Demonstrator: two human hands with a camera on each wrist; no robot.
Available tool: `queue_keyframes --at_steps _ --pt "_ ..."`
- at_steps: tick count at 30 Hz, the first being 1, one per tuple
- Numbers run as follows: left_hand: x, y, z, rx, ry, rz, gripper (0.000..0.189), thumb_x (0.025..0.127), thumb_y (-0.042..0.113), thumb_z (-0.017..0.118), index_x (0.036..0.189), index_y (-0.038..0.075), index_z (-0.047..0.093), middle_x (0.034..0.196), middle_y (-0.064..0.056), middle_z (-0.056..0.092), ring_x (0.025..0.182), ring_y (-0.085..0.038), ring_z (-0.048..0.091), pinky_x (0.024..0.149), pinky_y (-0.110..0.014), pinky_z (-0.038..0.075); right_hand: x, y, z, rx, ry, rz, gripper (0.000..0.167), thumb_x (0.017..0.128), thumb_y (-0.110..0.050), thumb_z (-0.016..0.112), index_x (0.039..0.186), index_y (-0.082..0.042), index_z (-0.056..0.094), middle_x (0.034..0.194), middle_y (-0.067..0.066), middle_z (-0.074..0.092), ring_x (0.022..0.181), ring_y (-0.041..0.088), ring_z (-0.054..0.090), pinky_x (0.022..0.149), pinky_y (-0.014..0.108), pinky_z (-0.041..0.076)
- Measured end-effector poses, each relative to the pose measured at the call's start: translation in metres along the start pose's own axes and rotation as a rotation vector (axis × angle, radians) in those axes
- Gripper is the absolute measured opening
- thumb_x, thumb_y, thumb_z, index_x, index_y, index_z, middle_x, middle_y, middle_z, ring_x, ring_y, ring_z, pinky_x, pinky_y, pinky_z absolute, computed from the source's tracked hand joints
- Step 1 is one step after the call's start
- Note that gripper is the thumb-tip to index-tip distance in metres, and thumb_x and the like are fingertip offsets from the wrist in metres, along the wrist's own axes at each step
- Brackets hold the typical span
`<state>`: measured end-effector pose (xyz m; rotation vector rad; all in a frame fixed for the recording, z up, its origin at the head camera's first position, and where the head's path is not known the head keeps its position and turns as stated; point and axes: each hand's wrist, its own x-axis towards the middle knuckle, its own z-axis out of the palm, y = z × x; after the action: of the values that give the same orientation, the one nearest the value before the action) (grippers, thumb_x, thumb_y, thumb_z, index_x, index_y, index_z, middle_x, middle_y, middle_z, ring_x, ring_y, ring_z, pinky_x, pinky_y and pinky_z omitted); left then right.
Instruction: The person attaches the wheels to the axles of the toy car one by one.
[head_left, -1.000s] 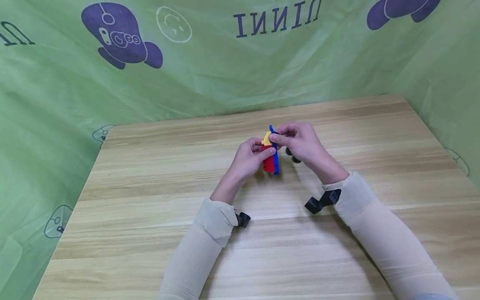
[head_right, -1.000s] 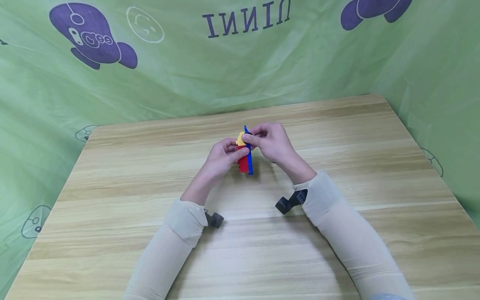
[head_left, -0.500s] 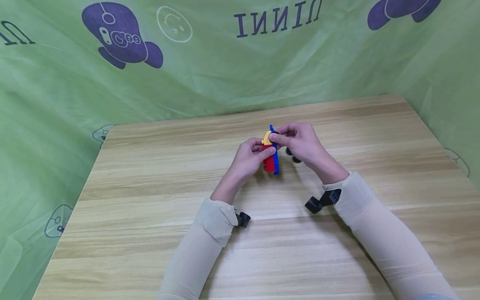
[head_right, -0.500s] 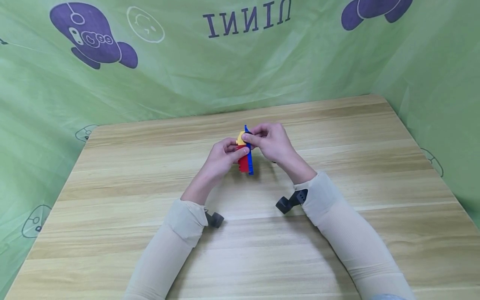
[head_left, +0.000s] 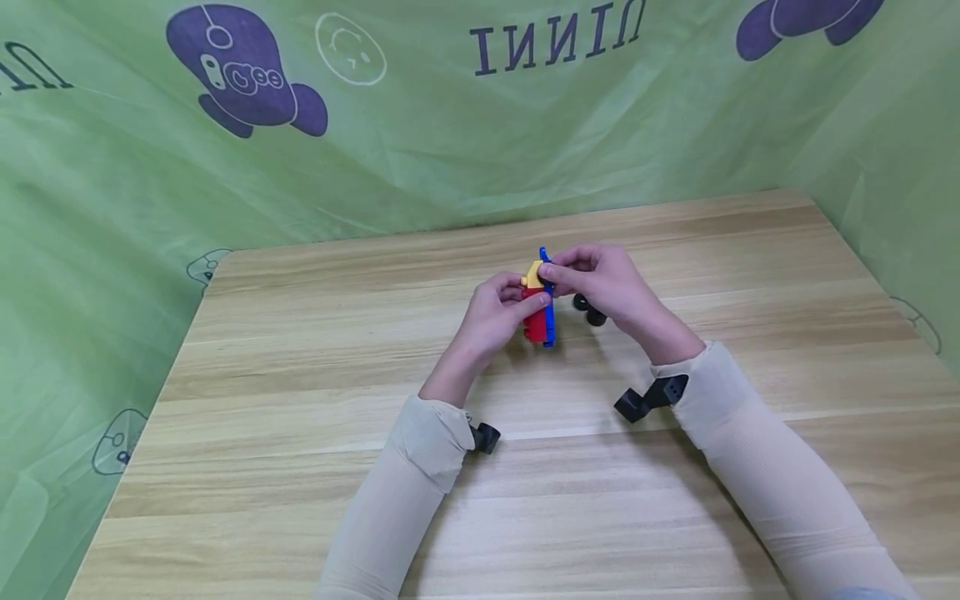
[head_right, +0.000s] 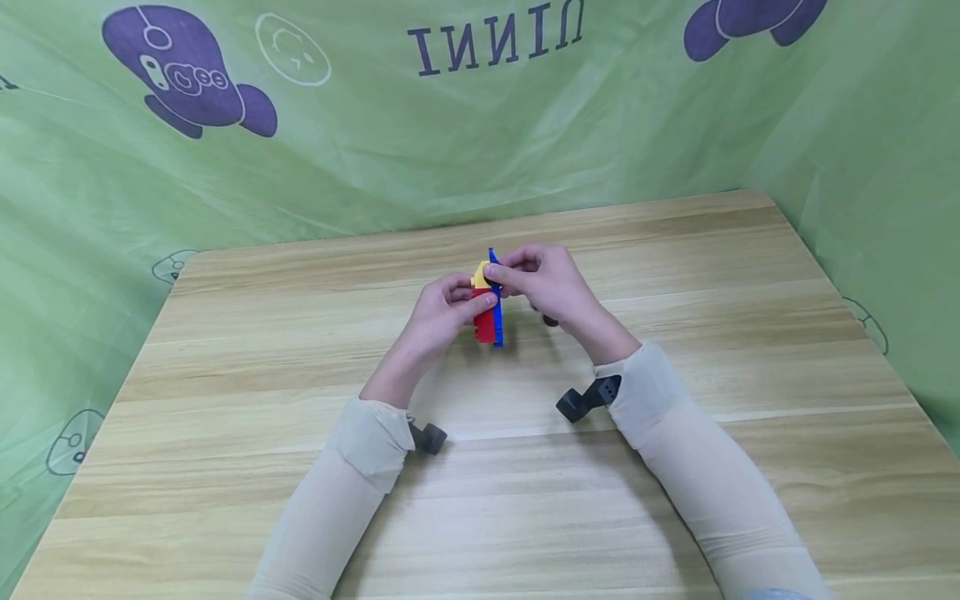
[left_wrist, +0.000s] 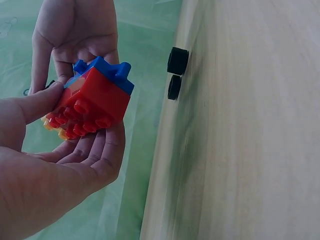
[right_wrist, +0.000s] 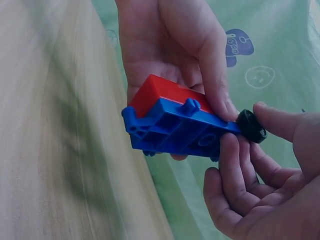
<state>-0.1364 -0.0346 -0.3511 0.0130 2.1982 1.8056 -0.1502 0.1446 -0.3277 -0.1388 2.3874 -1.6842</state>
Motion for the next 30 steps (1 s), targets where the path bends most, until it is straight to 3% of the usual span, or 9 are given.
queue_keyframes --at_steps 11,16,22,26,30 --pt "0.002 -0.001 -0.002 0.022 0.029 -0.01 0.038 0.093 0.021 0.075 0.124 0.003 0.06 0.113 -0.011 0.068 0.098 -0.02 0.066 0.089 -0.029 0.055 0.003 0.0 -0.007 0.027 0.028 0.044 0.057 0.103 -0.046 0.053 0.122 0.007 0.064 0.104 0.011 0.073 0.079 0.007 0.07 0.103 0.041 0.052" --pt "0.002 -0.001 -0.003 0.03 0.034 -0.015 0.038 0.092 0.021 0.075 0.123 0.004 0.061 0.11 -0.011 0.068 0.096 -0.019 0.066 0.086 -0.027 0.054 0.006 0.007 -0.011 0.031 0.038 0.063 0.058 0.103 -0.045 0.054 0.127 0.007 0.062 0.115 0.02 0.069 0.079 0.005 0.07 0.107 0.045 0.049" --pt "0.002 -0.001 -0.003 0.033 0.032 -0.018 0.039 0.092 0.021 0.076 0.124 0.004 0.06 0.11 -0.01 0.068 0.096 -0.019 0.066 0.085 -0.027 0.055 0.011 0.014 -0.016 -0.014 0.051 0.092 0.056 0.101 -0.043 0.059 0.128 0.006 0.062 0.111 0.016 0.069 0.081 0.008 0.07 0.111 0.049 0.044" --pt "0.002 0.0 -0.004 0.035 0.034 -0.027 0.04 0.092 0.022 0.076 0.125 0.006 0.06 0.111 -0.009 0.069 0.097 -0.019 0.066 0.087 -0.028 0.055 0.013 0.018 -0.019 -0.112 0.073 0.111 0.05 0.1 -0.043 0.06 0.123 0.001 0.064 0.111 0.013 0.068 0.092 0.019 0.071 0.103 0.046 0.049" --pt "0.001 0.0 -0.004 0.036 0.033 -0.034 0.04 0.092 0.022 0.076 0.125 0.006 0.06 0.113 -0.009 0.069 0.1 -0.02 0.067 0.09 -0.03 0.055 0.015 0.026 -0.021 -0.264 0.11 0.091 0.043 0.098 -0.041 0.064 0.116 -0.002 0.066 0.107 0.015 0.07 0.094 0.027 0.069 0.083 0.035 0.05"
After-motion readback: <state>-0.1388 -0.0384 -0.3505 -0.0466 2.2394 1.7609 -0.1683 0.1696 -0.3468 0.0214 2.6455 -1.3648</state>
